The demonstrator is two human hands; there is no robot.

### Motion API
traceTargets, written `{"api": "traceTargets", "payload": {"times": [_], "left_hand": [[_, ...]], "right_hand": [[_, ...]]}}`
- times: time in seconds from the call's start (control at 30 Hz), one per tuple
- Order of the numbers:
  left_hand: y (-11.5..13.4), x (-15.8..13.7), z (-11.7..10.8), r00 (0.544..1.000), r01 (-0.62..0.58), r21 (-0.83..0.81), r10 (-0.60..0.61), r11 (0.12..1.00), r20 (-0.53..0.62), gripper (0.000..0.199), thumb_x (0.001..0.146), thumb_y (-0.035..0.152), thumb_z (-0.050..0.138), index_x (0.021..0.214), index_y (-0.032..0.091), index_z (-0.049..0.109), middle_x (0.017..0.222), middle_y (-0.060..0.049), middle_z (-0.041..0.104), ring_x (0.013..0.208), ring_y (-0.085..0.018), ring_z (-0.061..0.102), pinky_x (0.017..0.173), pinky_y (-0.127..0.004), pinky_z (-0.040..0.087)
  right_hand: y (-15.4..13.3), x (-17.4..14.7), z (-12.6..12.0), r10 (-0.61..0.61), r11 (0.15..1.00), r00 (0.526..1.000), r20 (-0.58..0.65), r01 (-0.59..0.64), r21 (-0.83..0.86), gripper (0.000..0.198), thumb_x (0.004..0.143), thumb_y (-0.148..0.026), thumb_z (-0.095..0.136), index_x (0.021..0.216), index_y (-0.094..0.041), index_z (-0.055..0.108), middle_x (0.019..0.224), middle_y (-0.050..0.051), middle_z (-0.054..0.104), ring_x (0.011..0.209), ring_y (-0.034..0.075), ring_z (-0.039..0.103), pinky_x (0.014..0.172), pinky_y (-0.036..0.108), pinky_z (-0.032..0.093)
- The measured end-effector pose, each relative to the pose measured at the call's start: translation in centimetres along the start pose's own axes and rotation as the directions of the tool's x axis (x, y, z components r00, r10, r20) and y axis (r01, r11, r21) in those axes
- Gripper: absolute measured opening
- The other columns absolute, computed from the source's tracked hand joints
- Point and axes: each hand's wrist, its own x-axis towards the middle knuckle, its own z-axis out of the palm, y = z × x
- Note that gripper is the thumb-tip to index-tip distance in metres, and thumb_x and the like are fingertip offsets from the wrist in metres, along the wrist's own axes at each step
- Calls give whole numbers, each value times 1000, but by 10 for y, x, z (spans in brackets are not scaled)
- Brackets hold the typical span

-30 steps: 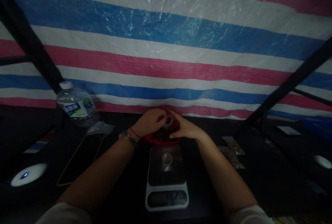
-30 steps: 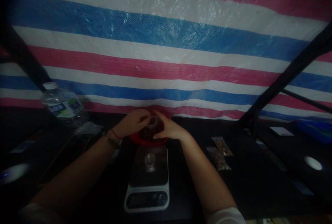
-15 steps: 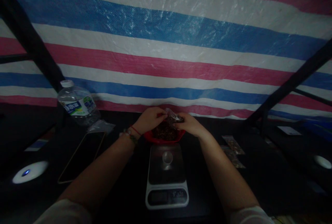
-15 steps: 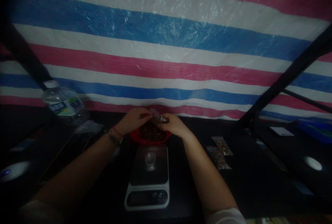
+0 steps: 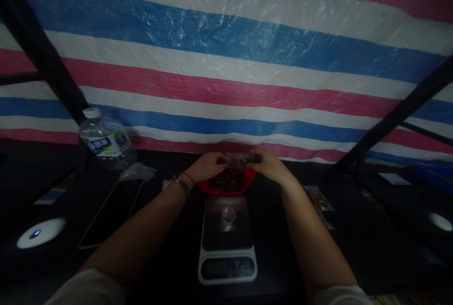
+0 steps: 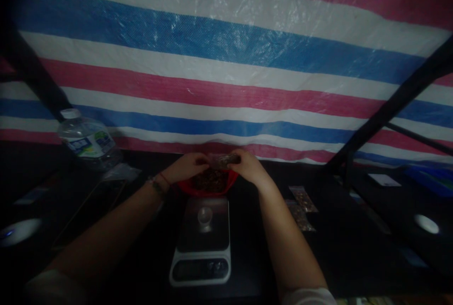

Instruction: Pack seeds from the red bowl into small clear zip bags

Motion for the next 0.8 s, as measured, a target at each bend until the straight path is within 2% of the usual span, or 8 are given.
{"api": "traceTargets", "payload": {"times": [0.13, 0.33, 0.43, 0.53, 0.67, 0.8], "left_hand": [[-6, 0, 6, 995, -53, 120, 43, 991, 89, 24, 79, 24, 56, 93, 17, 73, 93, -7, 73, 85, -19, 65, 81, -27, 47], [-16, -2, 26, 993, -83, 333, 50, 939, 107, 21, 73, 16, 58, 87, 15, 73, 90, -11, 72, 85, -21, 65, 81, -28, 47], [-18, -4, 35, 991, -75, 418, 20, 905, 134, 20, 76, 15, 55, 85, 12, 72, 90, -14, 71, 83, -22, 65, 78, -30, 48], [-19, -5, 42, 990, -46, 493, -26, 869, 139, 24, 81, 12, 49, 90, 10, 71, 95, -17, 70, 90, -25, 65, 82, -32, 49], [-22, -3, 47, 992, -57, 476, -5, 878, 128, 29, 84, 9, 44, 96, 11, 71, 98, -15, 70, 93, -23, 65, 87, -33, 48], [-26, 3, 46, 988, -128, 376, 86, 918, 127, 28, 83, 11, 48, 97, 15, 71, 97, -11, 71, 93, -21, 64, 90, -31, 47]], "right_hand": [[-5, -1, 1, -5, 1000, 999, -48, 4, -28, 23, 67, -20, 66, 90, -17, 61, 81, 2, 66, 71, 16, 59, 65, 27, 43], [-9, 1, 7, -4, 991, 995, -95, -9, -137, 11, 71, -21, 67, 81, -17, 63, 76, 3, 66, 67, 16, 59, 63, 27, 41], [-9, 2, 9, -28, 989, 995, -101, 13, -148, 7, 74, -19, 65, 80, -17, 65, 76, 3, 68, 67, 16, 60, 63, 27, 41], [-10, 3, 11, -57, 987, 993, -103, 41, -153, 9, 75, -16, 61, 81, -16, 68, 77, 3, 69, 68, 16, 61, 64, 26, 42], [-15, 1, 10, -101, 979, 988, -117, 78, -191, 13, 79, -18, 59, 83, -16, 71, 80, 5, 71, 71, 17, 63, 66, 27, 44], [-20, 0, 10, -137, 978, 979, -150, 110, -175, 18, 82, -20, 57, 89, -17, 73, 87, 6, 73, 77, 19, 66, 70, 28, 47]]}}
